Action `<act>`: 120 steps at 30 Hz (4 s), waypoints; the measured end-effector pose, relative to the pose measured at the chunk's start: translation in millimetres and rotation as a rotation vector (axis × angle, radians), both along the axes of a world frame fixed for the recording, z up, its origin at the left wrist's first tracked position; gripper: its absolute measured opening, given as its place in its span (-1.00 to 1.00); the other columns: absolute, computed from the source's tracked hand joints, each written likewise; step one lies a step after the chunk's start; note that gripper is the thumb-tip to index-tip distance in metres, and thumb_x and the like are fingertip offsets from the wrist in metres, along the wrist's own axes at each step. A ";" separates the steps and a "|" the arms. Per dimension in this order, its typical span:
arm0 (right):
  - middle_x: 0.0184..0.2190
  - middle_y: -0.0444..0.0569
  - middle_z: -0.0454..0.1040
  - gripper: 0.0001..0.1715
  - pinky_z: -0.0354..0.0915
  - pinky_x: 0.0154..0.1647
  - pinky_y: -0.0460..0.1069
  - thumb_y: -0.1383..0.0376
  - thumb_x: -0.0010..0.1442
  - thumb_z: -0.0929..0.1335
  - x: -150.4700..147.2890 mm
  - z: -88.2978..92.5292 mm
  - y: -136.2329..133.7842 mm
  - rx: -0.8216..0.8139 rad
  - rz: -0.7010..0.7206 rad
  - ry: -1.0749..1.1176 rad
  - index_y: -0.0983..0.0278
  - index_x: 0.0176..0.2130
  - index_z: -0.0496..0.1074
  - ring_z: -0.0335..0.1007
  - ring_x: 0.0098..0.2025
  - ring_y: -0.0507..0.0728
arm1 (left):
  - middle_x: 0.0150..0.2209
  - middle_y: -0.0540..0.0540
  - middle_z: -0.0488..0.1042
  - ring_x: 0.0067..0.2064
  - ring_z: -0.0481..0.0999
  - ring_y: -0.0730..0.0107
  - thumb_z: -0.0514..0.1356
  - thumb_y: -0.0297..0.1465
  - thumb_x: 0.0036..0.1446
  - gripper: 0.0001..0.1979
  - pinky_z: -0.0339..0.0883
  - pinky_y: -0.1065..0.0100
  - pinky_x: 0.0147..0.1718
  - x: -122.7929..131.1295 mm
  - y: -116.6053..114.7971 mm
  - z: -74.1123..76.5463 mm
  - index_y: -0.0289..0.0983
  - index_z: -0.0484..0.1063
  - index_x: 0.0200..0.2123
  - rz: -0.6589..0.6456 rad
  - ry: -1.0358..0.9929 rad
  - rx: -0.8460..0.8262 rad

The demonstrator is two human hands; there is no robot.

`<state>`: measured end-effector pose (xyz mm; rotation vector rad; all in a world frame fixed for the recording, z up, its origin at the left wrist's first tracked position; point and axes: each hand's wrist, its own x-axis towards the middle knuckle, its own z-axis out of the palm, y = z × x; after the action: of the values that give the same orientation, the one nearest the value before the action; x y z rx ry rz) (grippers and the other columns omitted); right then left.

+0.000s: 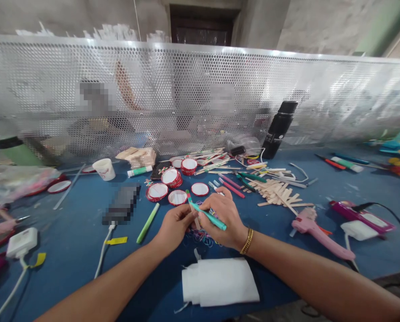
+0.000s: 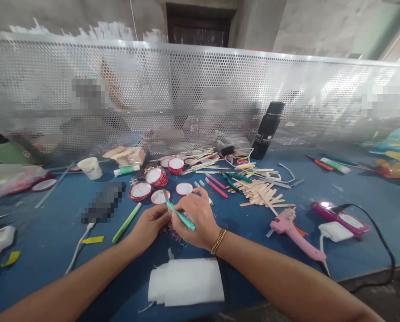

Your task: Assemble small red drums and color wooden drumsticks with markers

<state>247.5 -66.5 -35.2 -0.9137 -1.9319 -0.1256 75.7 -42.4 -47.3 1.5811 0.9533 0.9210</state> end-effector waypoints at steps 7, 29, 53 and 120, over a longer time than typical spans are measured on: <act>-0.47 -0.17 0.45 -0.92 0.09 0.09 0.16 0.35 0.18 0.31 -0.7 -0.1 0.0 -0.003 -0.003 0.002 0.21 -0.37 0.33 0.38 -0.38 0.07 | -0.57 0.03 0.38 -0.52 0.29 0.46 0.24 -0.08 0.10 -0.63 0.11 0.43 -0.52 0.0 0.8 -1.9 -0.28 0.41 -0.50 -0.003 -0.005 0.003; -0.47 -0.16 0.46 -0.92 0.11 0.10 0.18 0.34 0.18 0.30 -0.3 1.8 -1.0 0.021 -0.031 0.009 0.20 -0.38 0.33 0.37 -0.39 0.08 | -0.58 0.04 0.34 -0.53 0.26 0.48 0.26 -0.02 0.03 -0.58 0.09 0.46 -0.56 2.7 -1.5 5.7 -0.29 0.43 -0.50 0.019 -0.017 -0.050; -0.48 -0.16 0.44 -0.93 0.09 0.10 0.17 0.34 0.17 0.32 1.7 -0.8 2.9 0.005 -0.066 0.023 0.21 -0.38 0.32 0.38 -0.38 0.08 | -0.57 0.03 0.38 -0.52 0.28 0.48 0.23 -0.06 0.08 -0.62 0.08 0.46 -0.56 2.1 -1.1 5.4 -0.30 0.46 -0.44 0.015 0.000 -0.054; -0.44 -0.16 0.46 -0.94 0.08 0.09 0.17 0.34 0.19 0.32 0.3 -2.1 0.5 -0.027 -0.014 -0.001 0.21 -0.36 0.33 0.37 -0.35 0.08 | -0.57 0.03 0.39 -0.53 0.28 0.47 0.24 -0.05 0.08 -0.61 0.10 0.43 -0.54 -0.2 -0.4 1.5 -0.29 0.43 -0.47 0.011 0.049 -0.041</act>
<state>247.8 -65.9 -37.3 -0.9457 -1.9326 -0.1089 75.5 -42.8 -45.8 1.5710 1.0103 0.8687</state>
